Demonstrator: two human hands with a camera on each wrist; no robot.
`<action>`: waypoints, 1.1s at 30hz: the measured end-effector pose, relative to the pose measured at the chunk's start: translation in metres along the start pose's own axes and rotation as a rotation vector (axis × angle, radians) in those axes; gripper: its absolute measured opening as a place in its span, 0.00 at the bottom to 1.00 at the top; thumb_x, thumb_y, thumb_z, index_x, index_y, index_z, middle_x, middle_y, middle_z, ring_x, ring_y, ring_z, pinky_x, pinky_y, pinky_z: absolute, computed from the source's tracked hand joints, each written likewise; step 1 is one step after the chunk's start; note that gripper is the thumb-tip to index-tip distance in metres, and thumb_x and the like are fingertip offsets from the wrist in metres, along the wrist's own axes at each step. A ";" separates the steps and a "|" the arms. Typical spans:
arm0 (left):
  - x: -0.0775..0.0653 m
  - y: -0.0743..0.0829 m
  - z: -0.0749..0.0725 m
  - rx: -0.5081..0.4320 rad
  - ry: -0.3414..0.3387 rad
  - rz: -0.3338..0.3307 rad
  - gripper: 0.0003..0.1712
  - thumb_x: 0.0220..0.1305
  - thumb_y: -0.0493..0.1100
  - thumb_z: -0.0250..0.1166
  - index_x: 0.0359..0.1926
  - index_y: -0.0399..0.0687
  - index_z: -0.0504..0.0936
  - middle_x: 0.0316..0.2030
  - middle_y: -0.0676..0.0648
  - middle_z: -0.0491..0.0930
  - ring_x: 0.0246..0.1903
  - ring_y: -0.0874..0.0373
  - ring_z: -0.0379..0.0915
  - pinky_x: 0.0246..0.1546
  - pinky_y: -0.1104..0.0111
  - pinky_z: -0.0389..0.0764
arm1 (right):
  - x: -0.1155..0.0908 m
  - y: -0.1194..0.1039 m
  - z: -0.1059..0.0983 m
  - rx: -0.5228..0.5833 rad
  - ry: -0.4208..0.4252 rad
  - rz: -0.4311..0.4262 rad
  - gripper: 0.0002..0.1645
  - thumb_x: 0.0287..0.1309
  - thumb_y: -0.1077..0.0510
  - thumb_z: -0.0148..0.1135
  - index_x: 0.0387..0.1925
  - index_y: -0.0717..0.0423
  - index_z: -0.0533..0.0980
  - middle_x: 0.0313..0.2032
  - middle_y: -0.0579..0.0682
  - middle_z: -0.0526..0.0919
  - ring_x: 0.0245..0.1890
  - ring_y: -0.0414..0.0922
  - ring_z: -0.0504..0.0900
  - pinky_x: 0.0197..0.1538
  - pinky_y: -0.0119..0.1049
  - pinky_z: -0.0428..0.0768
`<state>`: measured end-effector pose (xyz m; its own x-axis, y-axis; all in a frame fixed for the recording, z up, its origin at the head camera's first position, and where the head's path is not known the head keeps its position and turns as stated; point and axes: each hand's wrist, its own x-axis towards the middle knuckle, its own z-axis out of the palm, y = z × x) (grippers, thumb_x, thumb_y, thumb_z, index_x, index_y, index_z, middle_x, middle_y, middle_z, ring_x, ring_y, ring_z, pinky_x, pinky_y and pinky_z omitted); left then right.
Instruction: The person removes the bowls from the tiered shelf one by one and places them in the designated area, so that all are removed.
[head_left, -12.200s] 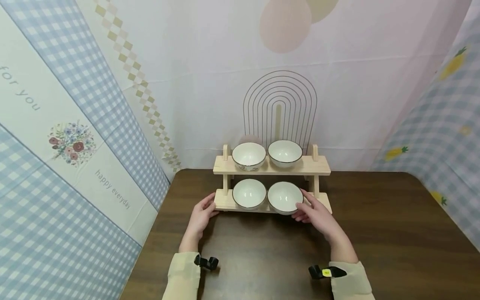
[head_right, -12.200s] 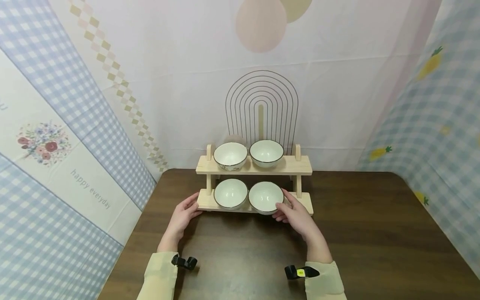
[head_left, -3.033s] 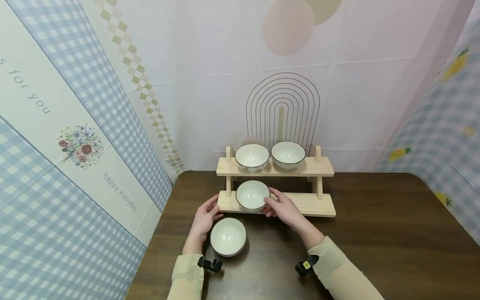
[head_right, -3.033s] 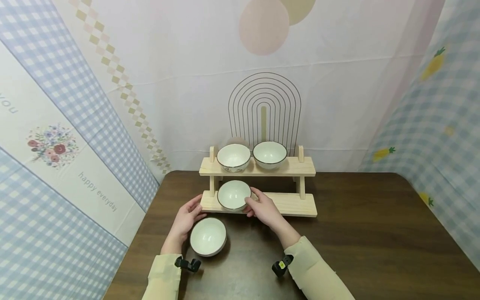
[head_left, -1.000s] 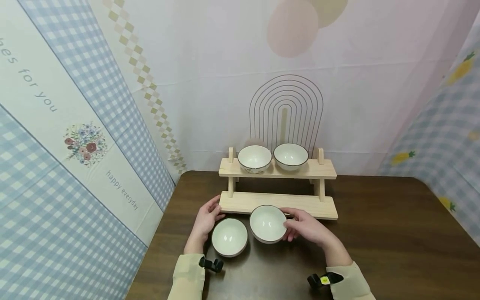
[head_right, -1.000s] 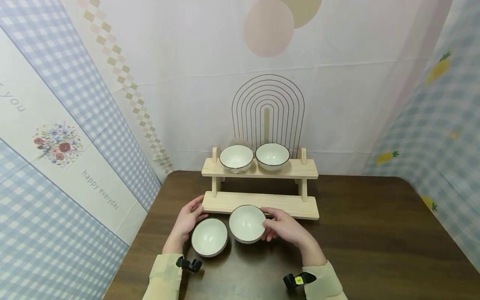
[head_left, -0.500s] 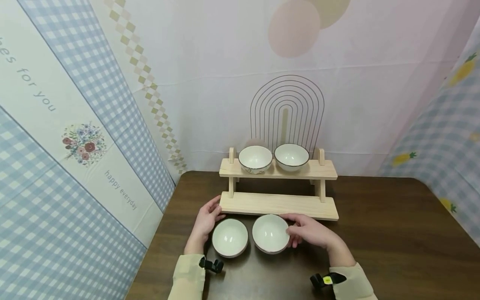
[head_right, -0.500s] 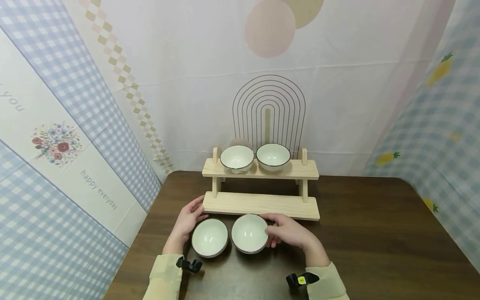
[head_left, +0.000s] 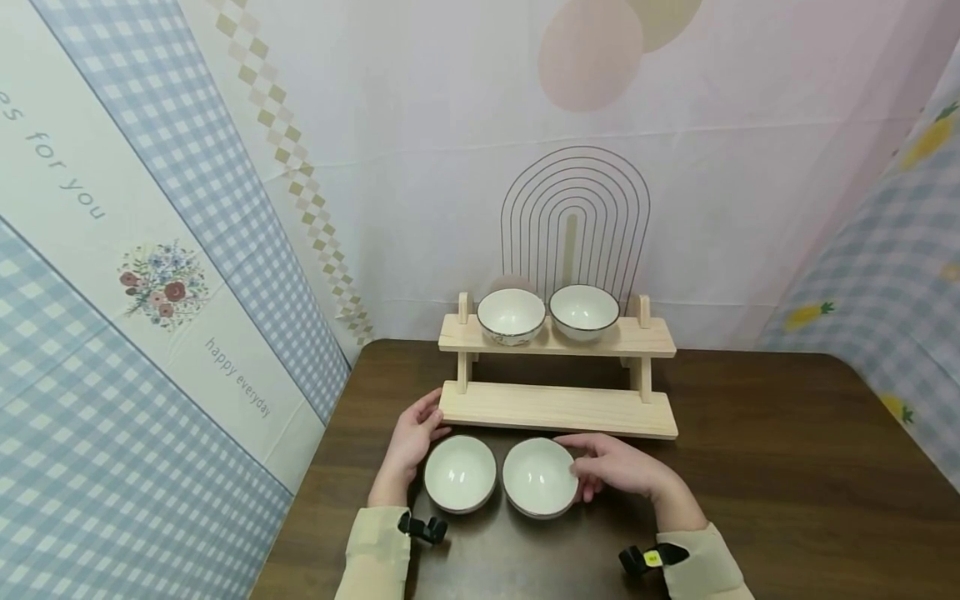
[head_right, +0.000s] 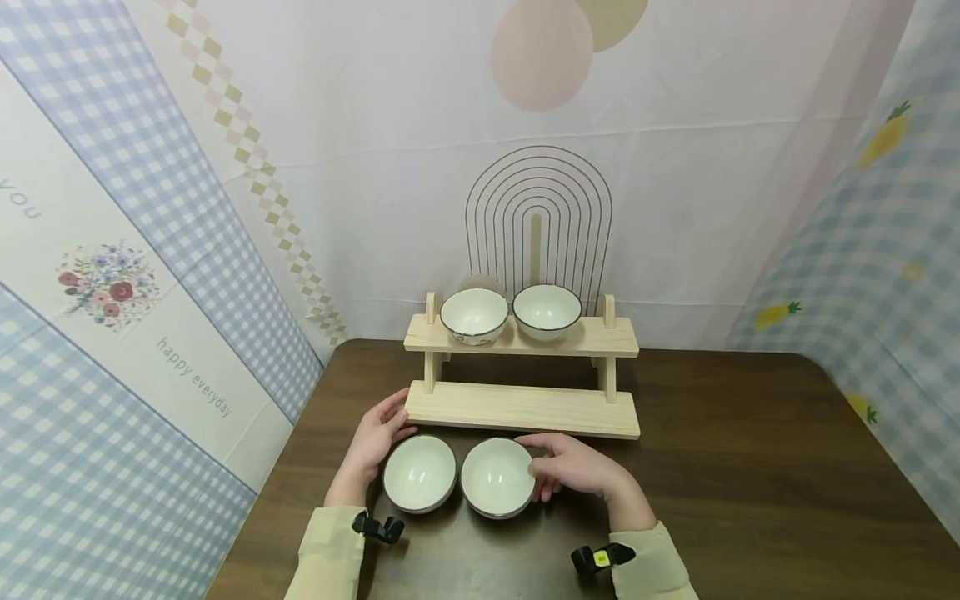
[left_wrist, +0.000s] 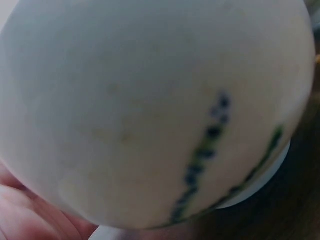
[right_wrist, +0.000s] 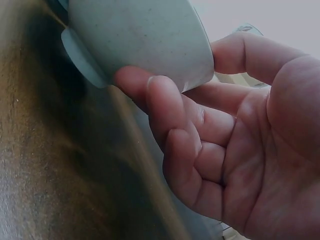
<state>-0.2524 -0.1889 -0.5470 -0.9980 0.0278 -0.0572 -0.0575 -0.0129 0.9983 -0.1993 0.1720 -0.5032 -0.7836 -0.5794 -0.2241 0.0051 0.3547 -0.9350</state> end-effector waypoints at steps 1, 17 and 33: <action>0.000 0.000 0.000 0.001 0.001 -0.002 0.26 0.83 0.30 0.52 0.77 0.31 0.68 0.58 0.28 0.78 0.55 0.42 0.80 0.57 0.50 0.85 | 0.000 0.001 0.000 -0.001 -0.003 0.003 0.39 0.68 0.62 0.59 0.77 0.71 0.65 0.30 0.56 0.87 0.29 0.49 0.87 0.34 0.41 0.87; -0.005 -0.001 -0.012 0.001 -0.037 0.001 0.26 0.83 0.29 0.52 0.77 0.31 0.69 0.58 0.28 0.78 0.54 0.44 0.81 0.56 0.53 0.86 | -0.004 -0.003 0.024 0.036 -0.018 0.020 0.40 0.68 0.62 0.60 0.78 0.70 0.64 0.28 0.57 0.87 0.26 0.48 0.86 0.33 0.41 0.87; -0.008 0.001 -0.015 -0.004 -0.049 -0.002 0.25 0.83 0.30 0.52 0.76 0.32 0.70 0.57 0.29 0.79 0.53 0.46 0.81 0.54 0.56 0.87 | -0.010 -0.008 0.030 0.017 -0.019 0.024 0.39 0.69 0.62 0.60 0.78 0.69 0.65 0.27 0.55 0.87 0.27 0.49 0.86 0.33 0.44 0.88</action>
<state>-0.2448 -0.2046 -0.5456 -0.9953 0.0770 -0.0581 -0.0595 -0.0165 0.9981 -0.1731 0.1529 -0.5020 -0.7711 -0.5848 -0.2516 0.0344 0.3563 -0.9337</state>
